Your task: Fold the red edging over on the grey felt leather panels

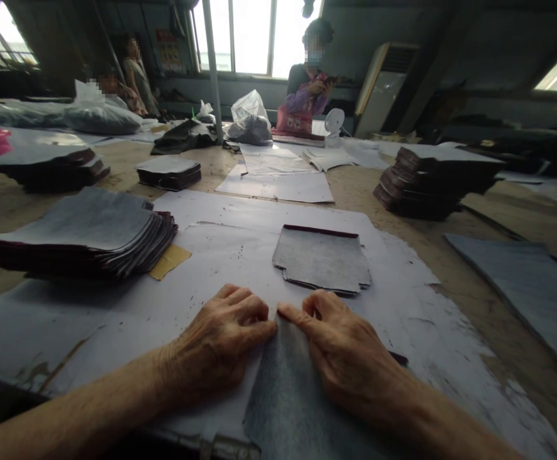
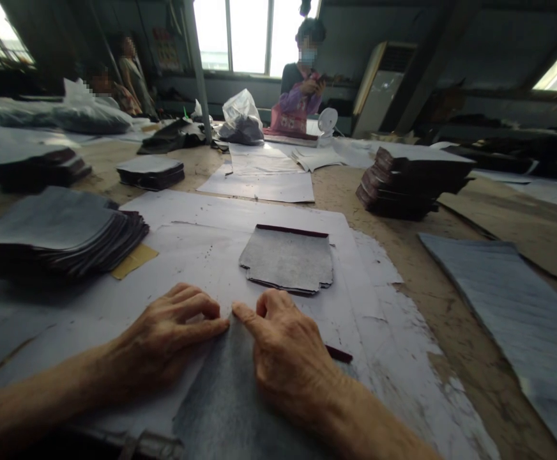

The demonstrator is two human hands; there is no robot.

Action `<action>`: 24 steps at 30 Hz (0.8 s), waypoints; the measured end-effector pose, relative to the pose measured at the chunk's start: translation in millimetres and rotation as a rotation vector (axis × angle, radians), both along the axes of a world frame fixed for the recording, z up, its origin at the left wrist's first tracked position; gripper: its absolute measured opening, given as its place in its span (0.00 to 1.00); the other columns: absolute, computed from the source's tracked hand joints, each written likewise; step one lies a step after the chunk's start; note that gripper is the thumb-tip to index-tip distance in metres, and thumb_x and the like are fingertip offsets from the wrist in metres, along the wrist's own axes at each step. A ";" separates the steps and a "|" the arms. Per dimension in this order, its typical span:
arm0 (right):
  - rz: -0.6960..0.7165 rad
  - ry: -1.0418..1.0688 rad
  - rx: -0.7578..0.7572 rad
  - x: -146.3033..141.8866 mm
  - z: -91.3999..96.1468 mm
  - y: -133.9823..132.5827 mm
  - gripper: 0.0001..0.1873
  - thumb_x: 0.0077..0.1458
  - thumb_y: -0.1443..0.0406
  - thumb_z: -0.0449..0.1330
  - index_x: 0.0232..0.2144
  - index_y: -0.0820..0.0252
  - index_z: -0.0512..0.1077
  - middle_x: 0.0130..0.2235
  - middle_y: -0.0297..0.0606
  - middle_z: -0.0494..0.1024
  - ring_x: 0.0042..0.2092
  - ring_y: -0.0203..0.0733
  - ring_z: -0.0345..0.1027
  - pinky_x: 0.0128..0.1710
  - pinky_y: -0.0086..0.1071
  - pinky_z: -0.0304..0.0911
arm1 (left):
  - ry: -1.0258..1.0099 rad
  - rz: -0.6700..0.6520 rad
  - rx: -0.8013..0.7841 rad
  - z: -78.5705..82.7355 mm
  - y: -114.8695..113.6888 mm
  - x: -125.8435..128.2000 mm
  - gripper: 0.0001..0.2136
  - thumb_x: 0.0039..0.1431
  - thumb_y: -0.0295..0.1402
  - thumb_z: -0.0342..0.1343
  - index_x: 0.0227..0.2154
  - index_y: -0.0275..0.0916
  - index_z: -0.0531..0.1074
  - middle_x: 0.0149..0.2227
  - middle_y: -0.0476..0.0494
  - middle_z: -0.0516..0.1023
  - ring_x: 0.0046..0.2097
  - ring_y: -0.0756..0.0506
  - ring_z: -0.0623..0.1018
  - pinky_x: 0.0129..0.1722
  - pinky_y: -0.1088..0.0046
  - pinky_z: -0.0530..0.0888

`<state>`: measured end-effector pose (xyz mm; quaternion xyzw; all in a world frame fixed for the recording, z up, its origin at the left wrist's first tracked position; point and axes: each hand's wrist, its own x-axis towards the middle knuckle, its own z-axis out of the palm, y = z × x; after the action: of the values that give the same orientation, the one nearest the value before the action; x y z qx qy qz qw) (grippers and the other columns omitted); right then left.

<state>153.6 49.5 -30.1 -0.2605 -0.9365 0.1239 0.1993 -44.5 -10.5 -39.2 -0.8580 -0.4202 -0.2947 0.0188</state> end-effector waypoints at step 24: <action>-0.299 0.047 -0.168 45.3 17.2 -12.4 0.08 0.43 0.76 0.60 0.26 0.60 0.71 0.32 0.35 0.70 0.38 0.37 0.64 0.37 0.29 0.59 | 0.053 0.029 -0.252 11.8 27.5 26.9 0.09 0.59 0.33 0.49 0.41 0.44 0.71 0.33 0.47 0.70 0.37 0.47 0.69 0.40 0.64 0.66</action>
<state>199.0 37.1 -12.9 -0.4096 -0.8688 0.1768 0.2147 -17.6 17.1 -27.4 -0.8548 -0.4657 -0.2167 -0.0740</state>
